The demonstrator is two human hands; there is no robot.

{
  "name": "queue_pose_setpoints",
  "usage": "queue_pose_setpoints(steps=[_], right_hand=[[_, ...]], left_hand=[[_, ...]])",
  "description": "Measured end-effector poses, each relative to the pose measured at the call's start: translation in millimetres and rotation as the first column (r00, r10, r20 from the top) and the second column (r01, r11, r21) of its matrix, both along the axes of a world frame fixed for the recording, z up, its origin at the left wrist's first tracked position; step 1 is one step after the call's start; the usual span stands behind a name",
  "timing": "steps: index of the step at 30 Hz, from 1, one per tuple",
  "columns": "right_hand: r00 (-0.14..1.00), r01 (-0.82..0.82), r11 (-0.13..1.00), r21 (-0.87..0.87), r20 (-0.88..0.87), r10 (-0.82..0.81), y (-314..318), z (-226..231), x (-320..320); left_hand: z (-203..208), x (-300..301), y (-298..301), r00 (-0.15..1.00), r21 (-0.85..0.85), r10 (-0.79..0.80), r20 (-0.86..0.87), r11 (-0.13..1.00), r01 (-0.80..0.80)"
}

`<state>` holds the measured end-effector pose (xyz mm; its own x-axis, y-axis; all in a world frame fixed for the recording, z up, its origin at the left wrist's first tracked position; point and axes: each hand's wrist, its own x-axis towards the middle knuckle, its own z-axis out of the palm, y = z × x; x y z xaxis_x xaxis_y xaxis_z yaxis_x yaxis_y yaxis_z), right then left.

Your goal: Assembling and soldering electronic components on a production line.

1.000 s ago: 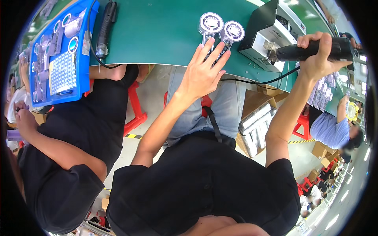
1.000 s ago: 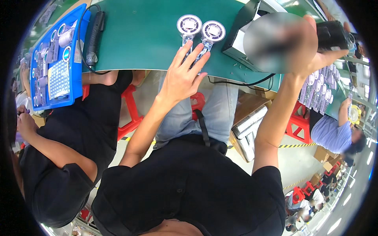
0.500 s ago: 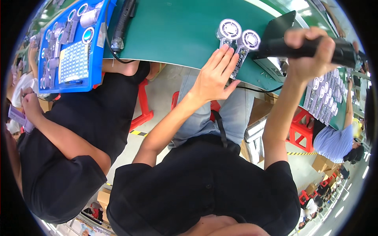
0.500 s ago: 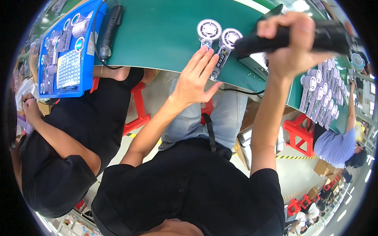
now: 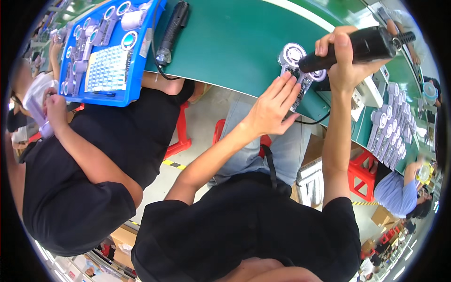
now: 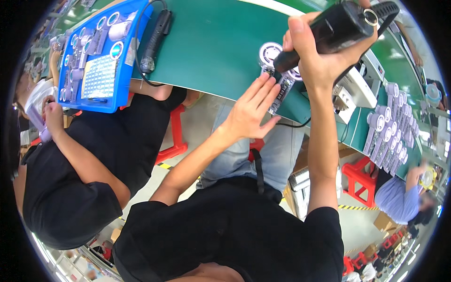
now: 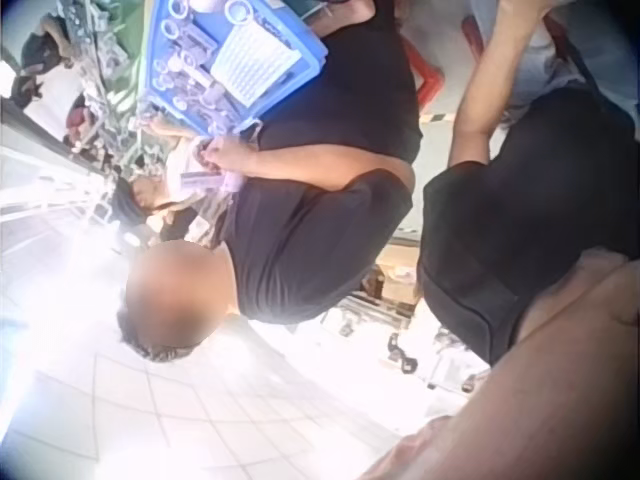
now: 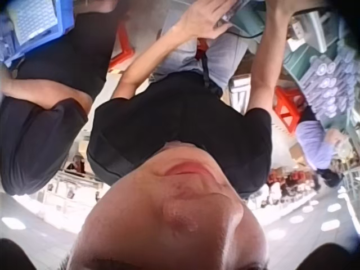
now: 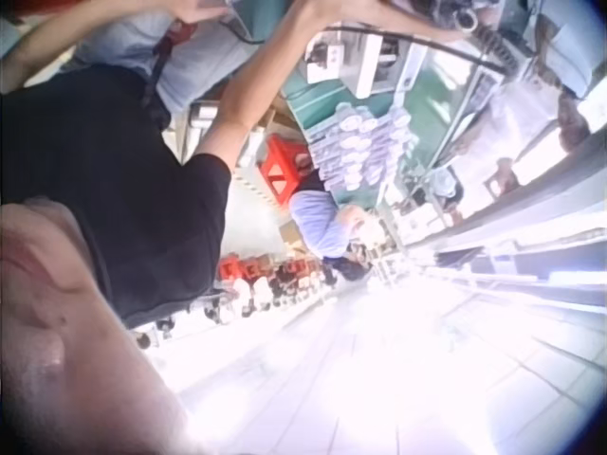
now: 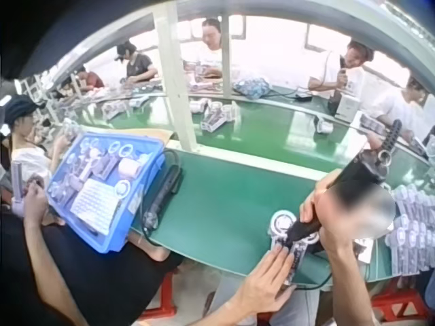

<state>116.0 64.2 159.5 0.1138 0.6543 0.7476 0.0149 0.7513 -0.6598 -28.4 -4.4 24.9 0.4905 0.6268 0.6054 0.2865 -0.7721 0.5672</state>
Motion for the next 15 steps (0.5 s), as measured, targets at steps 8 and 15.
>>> queue_pose_setpoints(steps=[8,15], right_hand=[[0.989,-0.017,0.999,-0.049,-0.149,0.009,-9,-13,-24],[0.993,0.069,0.994,-0.083,-0.089,-0.076,-21,-19,-19]], left_hand=[[-5,-10,0,0.998,0.052,-0.009,0.059,0.999,0.006],[3,-9,-9,0.996,0.037,-0.081,0.028,0.996,0.08]])
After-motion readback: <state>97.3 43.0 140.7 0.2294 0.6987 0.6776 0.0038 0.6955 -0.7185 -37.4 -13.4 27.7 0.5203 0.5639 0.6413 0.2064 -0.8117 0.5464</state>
